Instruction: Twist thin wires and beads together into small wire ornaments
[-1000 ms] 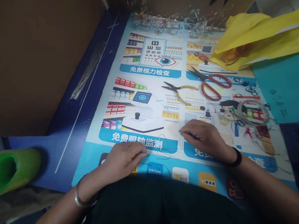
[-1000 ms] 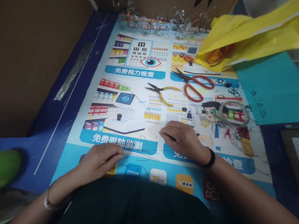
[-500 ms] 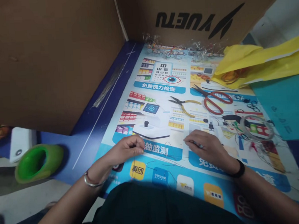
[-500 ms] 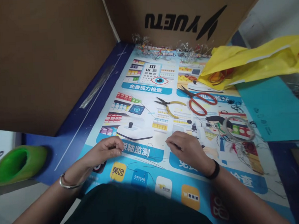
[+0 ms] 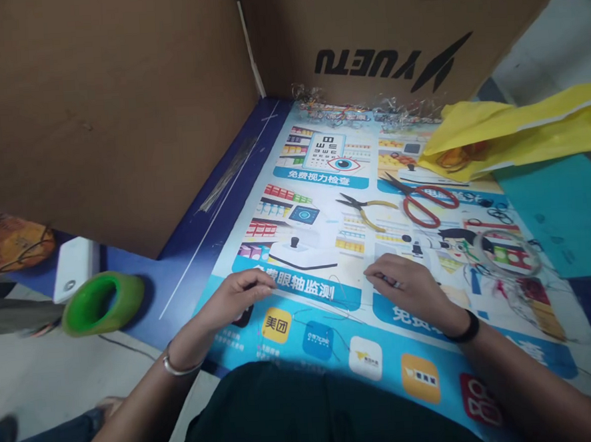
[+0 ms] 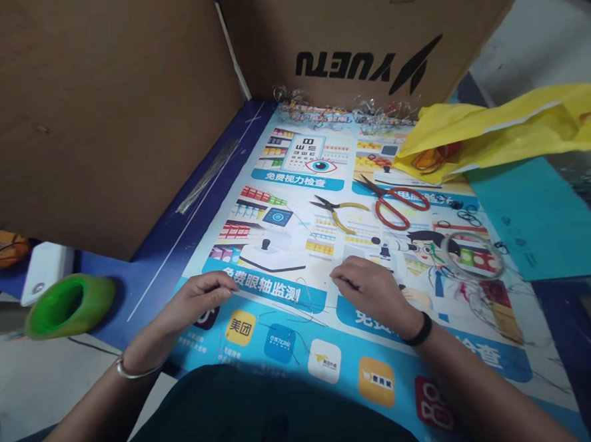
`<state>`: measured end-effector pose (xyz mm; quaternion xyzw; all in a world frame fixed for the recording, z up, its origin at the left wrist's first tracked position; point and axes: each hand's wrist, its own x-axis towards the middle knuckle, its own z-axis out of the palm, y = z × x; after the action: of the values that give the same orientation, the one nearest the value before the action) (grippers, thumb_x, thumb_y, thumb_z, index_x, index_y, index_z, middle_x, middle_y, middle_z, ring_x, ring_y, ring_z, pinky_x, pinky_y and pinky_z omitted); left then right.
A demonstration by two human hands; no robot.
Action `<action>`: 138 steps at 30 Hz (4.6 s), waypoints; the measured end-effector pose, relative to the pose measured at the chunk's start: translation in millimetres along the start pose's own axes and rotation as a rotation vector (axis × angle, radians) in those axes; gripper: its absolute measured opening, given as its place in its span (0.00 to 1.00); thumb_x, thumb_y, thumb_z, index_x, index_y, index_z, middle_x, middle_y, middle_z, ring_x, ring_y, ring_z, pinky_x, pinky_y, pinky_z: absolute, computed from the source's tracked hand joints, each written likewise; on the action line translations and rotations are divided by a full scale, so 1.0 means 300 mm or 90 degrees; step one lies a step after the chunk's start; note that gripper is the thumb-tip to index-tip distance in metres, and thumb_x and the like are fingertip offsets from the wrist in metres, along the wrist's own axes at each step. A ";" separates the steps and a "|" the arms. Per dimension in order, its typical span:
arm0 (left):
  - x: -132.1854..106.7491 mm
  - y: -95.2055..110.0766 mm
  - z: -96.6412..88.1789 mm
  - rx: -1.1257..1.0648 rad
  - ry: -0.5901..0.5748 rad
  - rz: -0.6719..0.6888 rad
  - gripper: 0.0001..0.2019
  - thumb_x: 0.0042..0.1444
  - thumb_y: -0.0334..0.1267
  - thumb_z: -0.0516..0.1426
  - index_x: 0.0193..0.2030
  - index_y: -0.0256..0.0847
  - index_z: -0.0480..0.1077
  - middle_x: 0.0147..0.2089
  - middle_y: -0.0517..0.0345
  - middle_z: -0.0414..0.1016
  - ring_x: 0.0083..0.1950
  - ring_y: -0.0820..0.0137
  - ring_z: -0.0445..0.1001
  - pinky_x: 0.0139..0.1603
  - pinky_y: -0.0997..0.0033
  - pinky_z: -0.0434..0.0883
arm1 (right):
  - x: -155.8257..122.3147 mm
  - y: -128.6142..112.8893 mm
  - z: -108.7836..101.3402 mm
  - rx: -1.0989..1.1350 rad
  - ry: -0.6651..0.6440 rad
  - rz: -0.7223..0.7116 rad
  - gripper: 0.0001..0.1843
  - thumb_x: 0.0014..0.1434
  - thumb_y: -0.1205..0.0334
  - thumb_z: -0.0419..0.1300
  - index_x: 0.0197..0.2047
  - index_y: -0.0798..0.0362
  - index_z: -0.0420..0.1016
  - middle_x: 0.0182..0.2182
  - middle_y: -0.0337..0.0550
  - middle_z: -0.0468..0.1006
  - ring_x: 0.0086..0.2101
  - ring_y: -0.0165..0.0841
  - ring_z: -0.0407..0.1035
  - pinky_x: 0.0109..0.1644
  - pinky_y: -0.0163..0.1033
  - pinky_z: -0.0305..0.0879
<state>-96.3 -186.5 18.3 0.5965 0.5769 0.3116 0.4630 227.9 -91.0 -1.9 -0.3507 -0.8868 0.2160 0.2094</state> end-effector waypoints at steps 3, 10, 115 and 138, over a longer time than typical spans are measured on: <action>-0.066 -0.035 -0.053 0.011 0.105 0.001 0.07 0.56 0.40 0.55 0.34 0.39 0.70 0.33 0.57 0.71 0.34 0.73 0.69 0.34 0.72 0.69 | -0.004 0.004 0.004 0.003 0.006 -0.004 0.09 0.60 0.66 0.52 0.34 0.51 0.73 0.30 0.42 0.76 0.31 0.31 0.70 0.33 0.36 0.66; -0.081 -0.033 -0.142 -0.020 0.179 -0.035 0.06 0.57 0.39 0.54 0.37 0.39 0.68 0.29 0.61 0.65 0.28 0.76 0.61 0.27 0.77 0.62 | -0.005 0.005 0.004 0.013 -0.004 -0.002 0.09 0.60 0.65 0.52 0.34 0.52 0.73 0.30 0.43 0.76 0.32 0.32 0.70 0.34 0.36 0.65; 0.324 0.189 0.240 -0.043 -0.157 0.117 0.06 0.56 0.37 0.53 0.34 0.38 0.70 0.33 0.59 0.70 0.33 0.74 0.67 0.33 0.74 0.66 | 0.022 -0.107 -0.049 -0.035 0.166 -0.025 0.05 0.59 0.63 0.57 0.38 0.53 0.72 0.32 0.46 0.76 0.35 0.33 0.70 0.38 0.38 0.68; 0.335 0.194 0.211 -0.460 -0.166 0.025 0.14 0.55 0.47 0.56 0.35 0.36 0.70 0.33 0.56 0.73 0.33 0.76 0.68 0.34 0.77 0.62 | 0.269 -0.143 -0.110 -0.041 0.357 -0.050 0.08 0.56 0.70 0.52 0.27 0.52 0.67 0.25 0.40 0.70 0.27 0.29 0.63 0.31 0.35 0.61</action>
<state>-1.4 -94.9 31.3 0.4406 0.3548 0.4248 0.7068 168.6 -54.0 65.5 -0.3688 -0.8135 0.0742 0.4434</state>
